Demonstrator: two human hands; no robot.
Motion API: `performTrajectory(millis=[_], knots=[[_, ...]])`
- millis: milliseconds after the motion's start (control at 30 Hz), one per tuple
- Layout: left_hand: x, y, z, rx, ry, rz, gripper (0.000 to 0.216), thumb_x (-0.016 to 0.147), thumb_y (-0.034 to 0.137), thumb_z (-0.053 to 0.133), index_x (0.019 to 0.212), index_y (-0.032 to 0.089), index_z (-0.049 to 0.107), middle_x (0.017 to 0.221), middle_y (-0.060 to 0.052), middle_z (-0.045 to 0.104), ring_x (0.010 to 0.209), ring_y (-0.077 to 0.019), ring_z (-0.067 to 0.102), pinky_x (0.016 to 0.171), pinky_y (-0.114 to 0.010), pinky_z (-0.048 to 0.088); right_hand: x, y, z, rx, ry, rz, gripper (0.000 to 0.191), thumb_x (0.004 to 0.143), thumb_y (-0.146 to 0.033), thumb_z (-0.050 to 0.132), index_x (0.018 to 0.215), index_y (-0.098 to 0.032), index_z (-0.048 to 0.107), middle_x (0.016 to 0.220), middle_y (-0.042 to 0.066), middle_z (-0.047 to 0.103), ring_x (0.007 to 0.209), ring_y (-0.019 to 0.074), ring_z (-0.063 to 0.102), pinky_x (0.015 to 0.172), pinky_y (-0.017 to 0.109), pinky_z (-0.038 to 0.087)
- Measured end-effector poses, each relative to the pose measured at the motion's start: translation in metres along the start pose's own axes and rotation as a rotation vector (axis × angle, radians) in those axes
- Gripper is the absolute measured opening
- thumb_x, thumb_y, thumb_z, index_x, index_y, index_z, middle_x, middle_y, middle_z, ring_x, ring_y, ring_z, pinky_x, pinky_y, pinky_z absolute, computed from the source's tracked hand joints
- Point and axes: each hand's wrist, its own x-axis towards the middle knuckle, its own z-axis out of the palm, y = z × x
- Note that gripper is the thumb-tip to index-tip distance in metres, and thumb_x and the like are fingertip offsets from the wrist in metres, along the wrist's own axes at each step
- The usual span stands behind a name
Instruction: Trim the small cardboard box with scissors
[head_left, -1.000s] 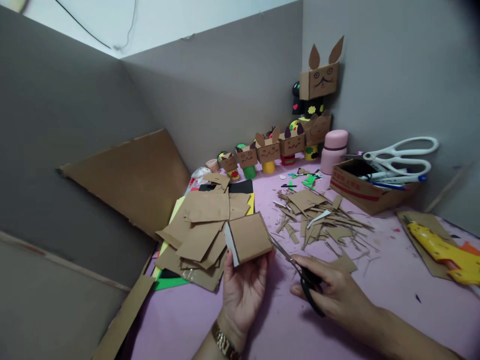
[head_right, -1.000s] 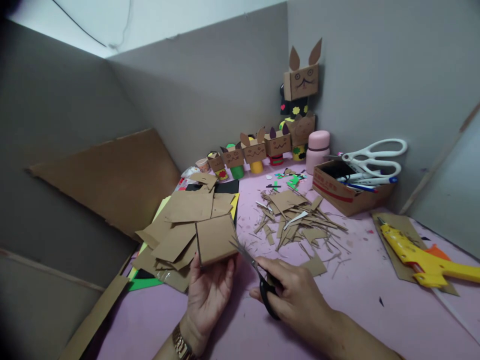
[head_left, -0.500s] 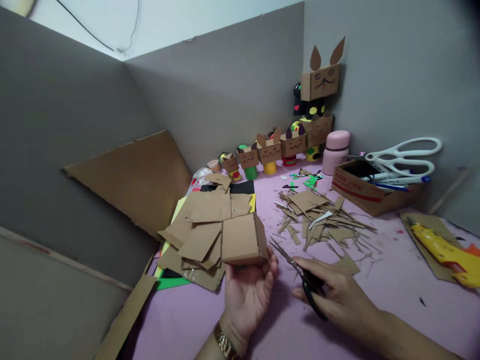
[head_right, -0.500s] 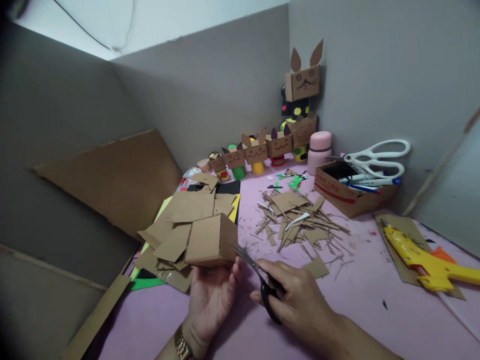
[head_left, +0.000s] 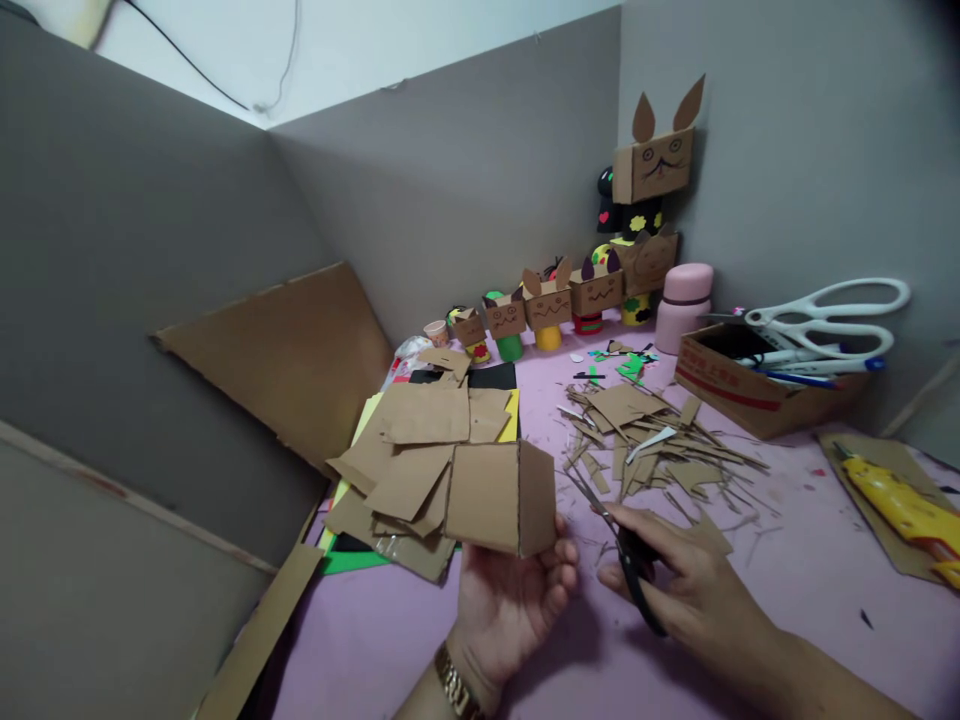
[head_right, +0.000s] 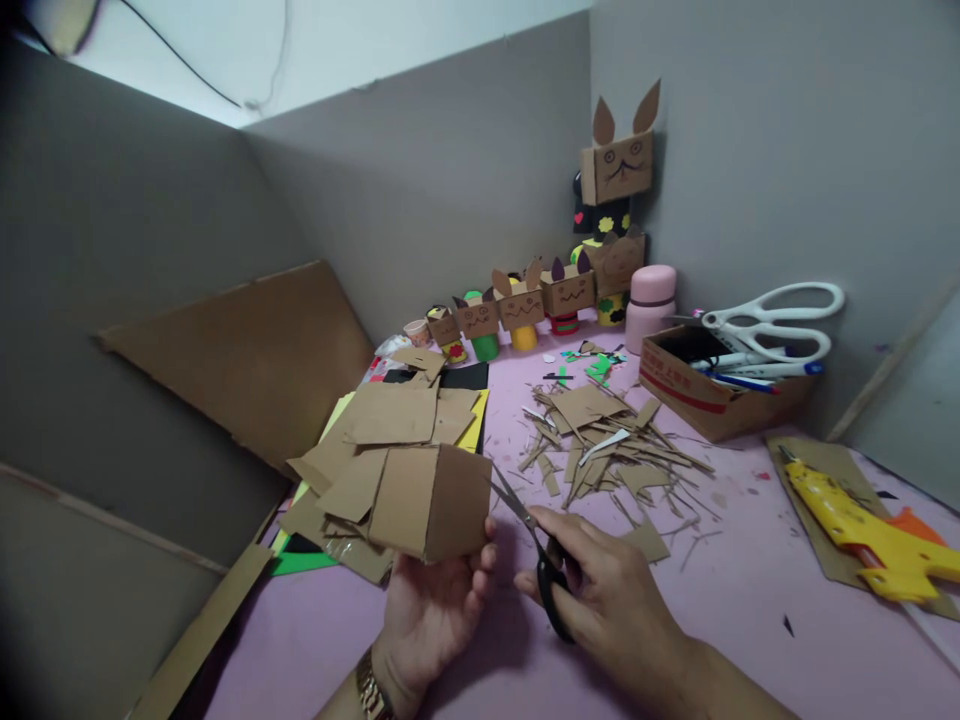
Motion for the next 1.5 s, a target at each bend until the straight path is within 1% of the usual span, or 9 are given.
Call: performTrajectory(millis=[133,200,300,400,533,700,900,1133,1500], knots=[[0.004,-0.001,-0.001,-0.002,0.021,0.073,0.053,0.073,0.043,0.065,0.111,0.005,0.06,0.103,-0.015,0.073,0.086,-0.0208,0.069,0.077,-0.026,0.054,0.001,0.0,0.001,0.066,-0.051,0.098,0.041,0.082,-0.035,0.061,0.117,-0.015,0.058,0.094,0.008,0.067,0.081,0.0196,0.063,0.072,0.026,0.05],[0.008,-0.001,-0.001,-0.014,0.073,0.196,0.04,0.077,0.038,0.065,0.107,0.012,0.064,0.102,-0.01,0.074,0.089,-0.0193,0.068,0.084,-0.027,0.052,0.002,-0.001,0.0,0.096,-0.037,0.178,0.044,0.081,-0.039,0.061,0.116,-0.013,0.058,0.086,0.007,0.065,0.076,0.0193,0.06,0.069,0.027,0.048],[0.013,-0.002,0.001,0.027,0.234,0.409,0.025,0.075,0.024,0.069,0.098,0.016,0.068,0.099,-0.009,0.076,0.091,-0.0212,0.068,0.09,-0.032,0.05,0.006,-0.004,-0.002,0.181,-0.044,0.286,0.042,0.08,-0.039,0.061,0.115,-0.015,0.058,0.075,0.002,0.057,0.067,0.017,0.052,0.063,0.026,0.045],[0.017,-0.004,0.006,0.096,0.366,0.535,0.03,0.071,0.013,0.07,0.1,0.017,0.068,0.098,-0.01,0.076,0.091,-0.0227,0.069,0.09,-0.036,0.051,0.009,-0.007,0.001,0.343,-0.109,0.378,0.043,0.078,-0.031,0.064,0.117,-0.017,0.055,0.074,-0.001,0.051,0.066,0.0151,0.048,0.062,0.025,0.042],[0.018,-0.006,0.01,0.173,0.49,0.629,0.038,0.069,0.013,0.072,0.105,0.022,0.067,0.088,-0.004,0.077,0.083,-0.0202,0.07,0.083,-0.033,0.055,0.013,-0.012,0.003,0.545,-0.183,0.448,0.046,0.07,-0.021,0.067,0.114,-0.017,0.053,0.073,-0.003,0.049,0.065,0.0129,0.045,0.06,0.023,0.039],[0.018,-0.006,0.006,0.284,0.511,0.742,0.045,0.071,0.018,0.072,0.113,0.029,0.063,0.096,-0.001,0.076,0.086,-0.0171,0.069,0.083,-0.033,0.054,0.016,-0.021,-0.003,0.641,-0.26,0.474,0.037,0.066,-0.016,0.063,0.104,-0.015,0.058,0.068,-0.005,0.047,0.06,0.0108,0.04,0.056,0.023,0.034],[0.018,-0.005,0.004,0.388,0.517,0.69,0.053,0.069,0.023,0.075,0.12,0.027,0.059,0.102,-0.003,0.075,0.101,-0.0217,0.065,0.091,-0.034,0.049,0.016,-0.019,-0.01,0.468,-0.244,0.406,0.033,0.065,-0.018,0.069,0.098,-0.018,0.065,0.068,-0.005,0.047,0.059,0.0104,0.04,0.054,0.021,0.034],[0.015,-0.01,0.005,0.408,0.459,0.616,0.049,0.073,0.026,0.072,0.12,0.027,0.06,0.099,0.0,0.076,0.1,-0.0187,0.066,0.087,-0.026,0.05,0.013,-0.014,-0.013,0.186,-0.173,0.146,0.031,0.072,-0.026,0.069,0.102,-0.021,0.067,0.076,0.0,0.059,0.069,0.0152,0.053,0.064,0.025,0.042],[0.016,-0.008,-0.001,0.432,0.451,0.589,0.055,0.072,0.027,0.073,0.125,0.03,0.056,0.107,-0.001,0.074,0.101,-0.019,0.065,0.09,-0.027,0.049,0.014,-0.014,-0.018,0.094,-0.198,0.07,0.024,0.077,-0.034,0.065,0.092,-0.017,0.069,0.064,-0.001,0.054,0.058,0.0126,0.049,0.056,0.023,0.038]])
